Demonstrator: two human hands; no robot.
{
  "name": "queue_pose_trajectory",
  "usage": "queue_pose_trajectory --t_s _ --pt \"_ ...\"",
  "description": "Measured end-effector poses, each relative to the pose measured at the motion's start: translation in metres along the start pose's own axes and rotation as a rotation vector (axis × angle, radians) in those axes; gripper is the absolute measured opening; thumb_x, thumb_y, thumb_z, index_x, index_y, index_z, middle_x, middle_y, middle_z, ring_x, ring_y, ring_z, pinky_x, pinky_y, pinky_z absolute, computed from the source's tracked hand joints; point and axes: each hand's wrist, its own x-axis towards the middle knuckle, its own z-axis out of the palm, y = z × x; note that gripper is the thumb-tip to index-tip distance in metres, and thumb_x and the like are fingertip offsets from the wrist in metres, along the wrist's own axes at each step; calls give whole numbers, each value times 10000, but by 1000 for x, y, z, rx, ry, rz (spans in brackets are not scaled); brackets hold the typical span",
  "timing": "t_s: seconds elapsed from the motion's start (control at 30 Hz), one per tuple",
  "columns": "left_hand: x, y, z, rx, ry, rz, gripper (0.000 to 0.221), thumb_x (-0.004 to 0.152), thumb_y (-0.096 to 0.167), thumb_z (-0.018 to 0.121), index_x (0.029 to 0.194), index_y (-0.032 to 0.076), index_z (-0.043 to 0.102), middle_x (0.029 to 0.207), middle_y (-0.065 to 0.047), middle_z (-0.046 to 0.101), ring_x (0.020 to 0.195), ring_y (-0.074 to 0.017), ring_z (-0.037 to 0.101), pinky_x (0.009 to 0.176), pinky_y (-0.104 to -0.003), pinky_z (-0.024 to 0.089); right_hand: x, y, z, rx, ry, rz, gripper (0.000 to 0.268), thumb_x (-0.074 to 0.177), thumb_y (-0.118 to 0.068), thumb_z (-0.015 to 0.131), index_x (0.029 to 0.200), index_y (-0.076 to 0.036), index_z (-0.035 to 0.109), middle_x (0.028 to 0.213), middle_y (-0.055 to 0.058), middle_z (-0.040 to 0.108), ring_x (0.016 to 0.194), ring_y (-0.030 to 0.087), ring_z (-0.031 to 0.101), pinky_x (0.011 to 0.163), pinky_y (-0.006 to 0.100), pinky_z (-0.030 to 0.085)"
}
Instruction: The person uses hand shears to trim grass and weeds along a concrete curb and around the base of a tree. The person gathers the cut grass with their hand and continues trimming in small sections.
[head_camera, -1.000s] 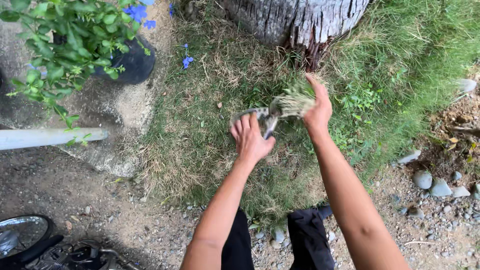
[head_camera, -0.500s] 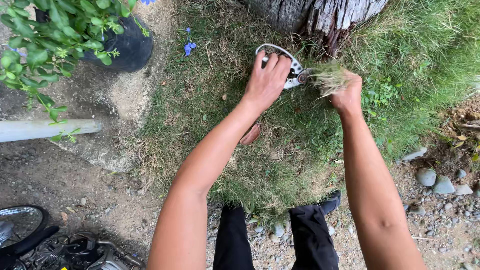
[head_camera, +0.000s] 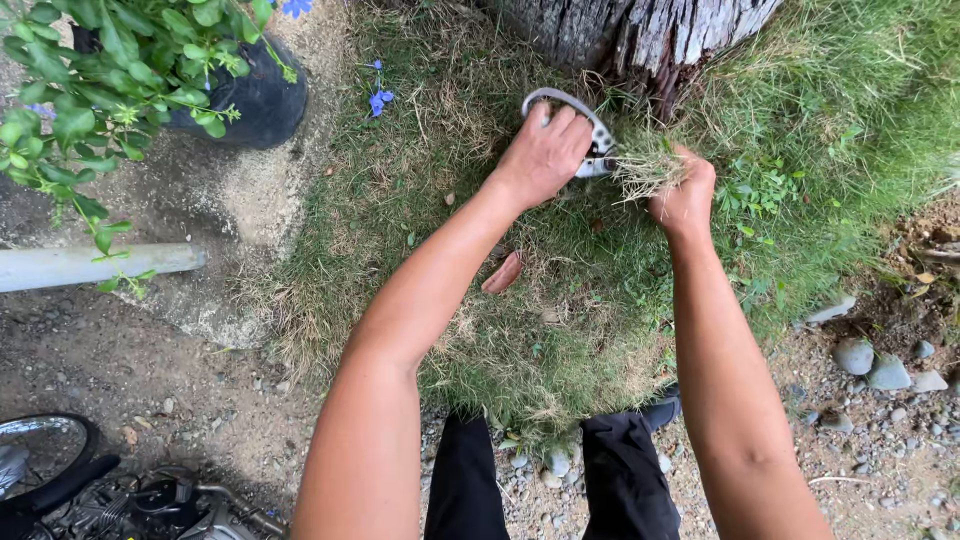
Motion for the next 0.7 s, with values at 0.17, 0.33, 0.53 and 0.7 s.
queue_pose_trajectory --t_s 0.17,0.33,0.53,0.7 --pt "-14 3 -8 -237 -356 -8 117 991 88 588 1023 25 681 1067 -126 638 1060 -270 584 883 -416 481 -6 16 8 283 140 209 84 922 -17 704 1005 -11 718 948 39 744 827 104 647 756 273 528" --pt "8 10 -6 101 -7 7 194 883 163 603 977 24 701 959 -88 645 972 -222 608 862 -397 503 1 22 9 242 65 122 134 916 7 689 1030 -1 760 999 75 763 870 116 674 817 285 552" --pt "-8 8 -3 -66 -147 133 104 926 135 628 903 53 688 950 -84 656 937 -211 606 823 -381 500 -10 8 -4 519 233 370 276 929 -18 682 1200 -68 686 1122 94 719 972 180 680 848 328 588" --pt "-41 10 -14 -44 -39 143 137 990 163 651 992 34 697 958 -60 644 921 -192 584 752 -354 471 -22 17 -58 620 301 494 485 901 25 809 1331 -43 595 1236 155 699 1136 288 671 957 358 594"
